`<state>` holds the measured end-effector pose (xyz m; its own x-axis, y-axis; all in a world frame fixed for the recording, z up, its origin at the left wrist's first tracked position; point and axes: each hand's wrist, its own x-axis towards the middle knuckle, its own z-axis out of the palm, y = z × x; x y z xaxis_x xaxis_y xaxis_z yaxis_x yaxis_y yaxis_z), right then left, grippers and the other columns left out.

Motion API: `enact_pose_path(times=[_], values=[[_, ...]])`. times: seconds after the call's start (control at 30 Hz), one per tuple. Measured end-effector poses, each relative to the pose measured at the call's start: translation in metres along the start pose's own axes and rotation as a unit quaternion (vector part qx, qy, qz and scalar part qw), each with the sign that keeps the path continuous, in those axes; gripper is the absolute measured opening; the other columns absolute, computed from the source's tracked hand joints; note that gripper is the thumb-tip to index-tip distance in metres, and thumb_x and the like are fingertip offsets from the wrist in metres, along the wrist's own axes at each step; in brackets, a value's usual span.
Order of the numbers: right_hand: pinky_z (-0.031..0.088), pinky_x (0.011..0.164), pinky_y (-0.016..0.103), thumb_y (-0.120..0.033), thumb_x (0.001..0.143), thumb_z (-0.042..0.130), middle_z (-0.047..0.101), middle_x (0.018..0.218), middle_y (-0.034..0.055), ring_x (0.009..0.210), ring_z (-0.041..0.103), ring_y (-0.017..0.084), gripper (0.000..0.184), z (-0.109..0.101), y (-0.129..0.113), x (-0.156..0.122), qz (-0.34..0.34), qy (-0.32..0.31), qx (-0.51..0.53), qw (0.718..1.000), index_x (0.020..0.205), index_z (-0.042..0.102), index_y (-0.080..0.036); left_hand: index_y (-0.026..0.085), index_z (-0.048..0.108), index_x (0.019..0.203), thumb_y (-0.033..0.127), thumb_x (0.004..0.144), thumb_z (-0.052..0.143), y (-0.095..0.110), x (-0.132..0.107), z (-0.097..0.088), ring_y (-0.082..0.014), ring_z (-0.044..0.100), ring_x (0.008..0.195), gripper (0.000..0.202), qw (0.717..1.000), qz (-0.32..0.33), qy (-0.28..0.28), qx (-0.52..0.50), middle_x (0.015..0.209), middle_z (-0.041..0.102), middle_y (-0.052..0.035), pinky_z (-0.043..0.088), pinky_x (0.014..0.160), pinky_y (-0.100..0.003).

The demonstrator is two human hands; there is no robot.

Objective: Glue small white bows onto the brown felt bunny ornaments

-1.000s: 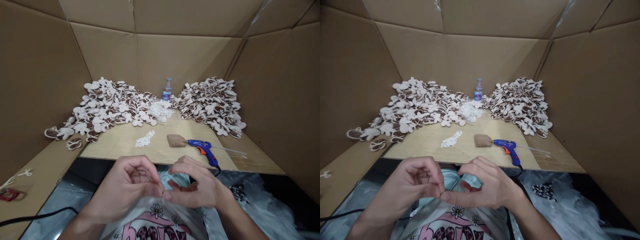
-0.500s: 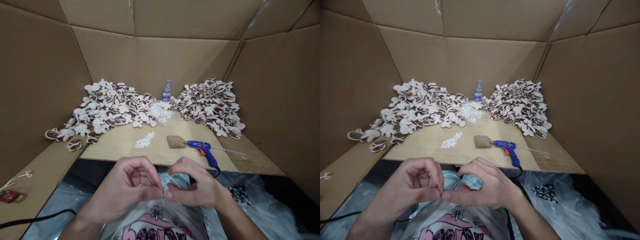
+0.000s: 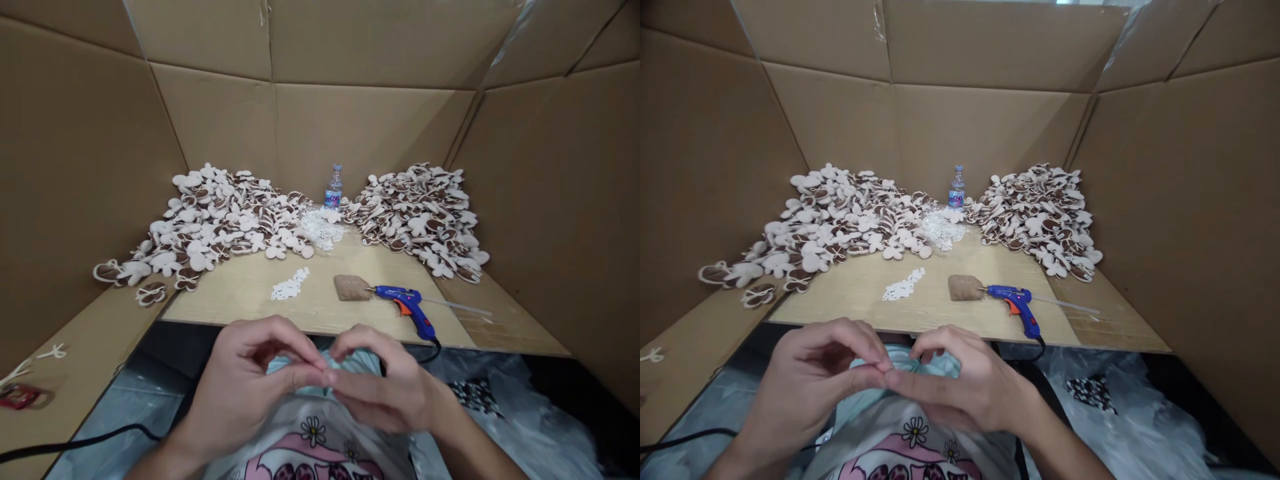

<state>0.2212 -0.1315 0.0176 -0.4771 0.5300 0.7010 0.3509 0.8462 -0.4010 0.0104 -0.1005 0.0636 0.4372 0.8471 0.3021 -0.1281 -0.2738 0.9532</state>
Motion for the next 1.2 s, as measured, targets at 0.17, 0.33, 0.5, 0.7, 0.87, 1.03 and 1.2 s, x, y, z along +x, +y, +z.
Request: enact_pose_path(times=[0.17, 0.33, 0.5, 0.7, 0.87, 1.03, 1.2], values=[[0.054, 0.073, 0.026, -0.024, 0.083, 0.069, 0.053, 0.108, 0.0062, 0.085, 0.059, 0.013, 0.065, 0.022, -0.003, -0.004, 0.029, 0.018, 0.313, 0.949, 0.143, 0.044, -0.031, 0.023, 0.074, 0.074, 0.004, 0.069, 0.078, 0.003, -0.006, 0.002, -0.0147, 0.070, 0.063, 0.020, 0.999, 0.052, 0.016, -0.002, 0.069, 0.075, 0.0002, 0.056, 0.060, -0.023], [0.053, 0.072, 0.027, -0.023, 0.075, 0.078, 0.055, 0.100, 0.0012, 0.070, 0.060, 0.009, 0.071, 0.038, -0.005, -0.006, 0.060, 0.027, 0.468, 0.881, 0.138, 0.048, -0.035, 0.024, 0.074, 0.075, 0.004, 0.071, 0.076, 0.006, -0.008, 0.000, -0.0130, 0.069, 0.066, 0.021, 0.999, 0.034, 0.008, 0.003, 0.072, 0.075, 0.0006, 0.055, 0.060, -0.020], [0.047, 0.059, 0.020, -0.032, 0.076, 0.077, 0.056, 0.100, 0.0001, 0.064, 0.059, 0.007, 0.062, 0.045, -0.010, -0.009, 0.131, 0.026, 0.597, 0.791, 0.132, 0.053, -0.041, 0.026, 0.073, 0.079, 0.003, 0.070, 0.077, 0.004, -0.009, -0.001, -0.0118, 0.070, 0.067, 0.025, 0.999, 0.026, 0.016, -0.026, 0.073, 0.076, 0.0024, 0.056, 0.062, -0.018], [0.047, 0.055, 0.018, -0.032, 0.065, 0.085, 0.059, 0.094, -0.0026, 0.058, 0.059, 0.006, 0.070, 0.051, -0.010, -0.012, 0.167, 0.011, 0.673, 0.721, 0.126, 0.057, -0.046, 0.027, 0.074, 0.080, 0.001, 0.071, 0.076, 0.005, -0.009, 0.002, -0.0117, 0.072, 0.069, 0.027, 0.998, 0.015, 0.016, -0.061, 0.074, 0.077, 0.0033, 0.058, 0.066, -0.017], [0.049, 0.060, 0.018, -0.028, 0.068, 0.084, 0.060, 0.095, -0.0023, 0.060, 0.060, 0.006, 0.070, 0.051, -0.009, -0.012, 0.158, 0.008, 0.688, 0.709, 0.129, 0.055, -0.045, 0.026, 0.074, 0.077, 0.001, 0.070, 0.076, 0.005, -0.007, 0.003, -0.0112, 0.073, 0.067, 0.027, 0.998, -0.002, 0.033, -0.062, 0.072, 0.077, 0.0037, 0.059, 0.064, -0.015], [0.046, 0.057, 0.017, -0.028, 0.073, 0.079, 0.059, 0.093, -0.0020, 0.059, 0.057, 0.005, 0.066, 0.050, -0.010, -0.008, 0.126, 0.012, 0.680, 0.722, 0.132, 0.053, -0.043, 0.026, 0.072, 0.077, 0.004, 0.071, 0.076, 0.004, -0.008, 0.001, -0.0114, 0.072, 0.068, 0.023, 0.998, -0.007, 0.032, -0.052, 0.072, 0.076, 0.0035, 0.058, 0.065, -0.016], [0.041, 0.051, 0.018, -0.034, 0.073, 0.079, 0.054, 0.093, -0.0023, 0.058, 0.054, 0.005, 0.054, 0.045, -0.007, -0.010, 0.155, 0.054, 0.661, 0.732, 0.122, 0.058, -0.043, 0.025, 0.071, 0.086, 0.014, 0.079, 0.071, 0.007, -0.004, -0.005, -0.0117, 0.067, 0.072, 0.014, 0.998, -0.016, 0.021, 0.049, 0.080, 0.071, 0.0016, 0.054, 0.065, -0.018]])
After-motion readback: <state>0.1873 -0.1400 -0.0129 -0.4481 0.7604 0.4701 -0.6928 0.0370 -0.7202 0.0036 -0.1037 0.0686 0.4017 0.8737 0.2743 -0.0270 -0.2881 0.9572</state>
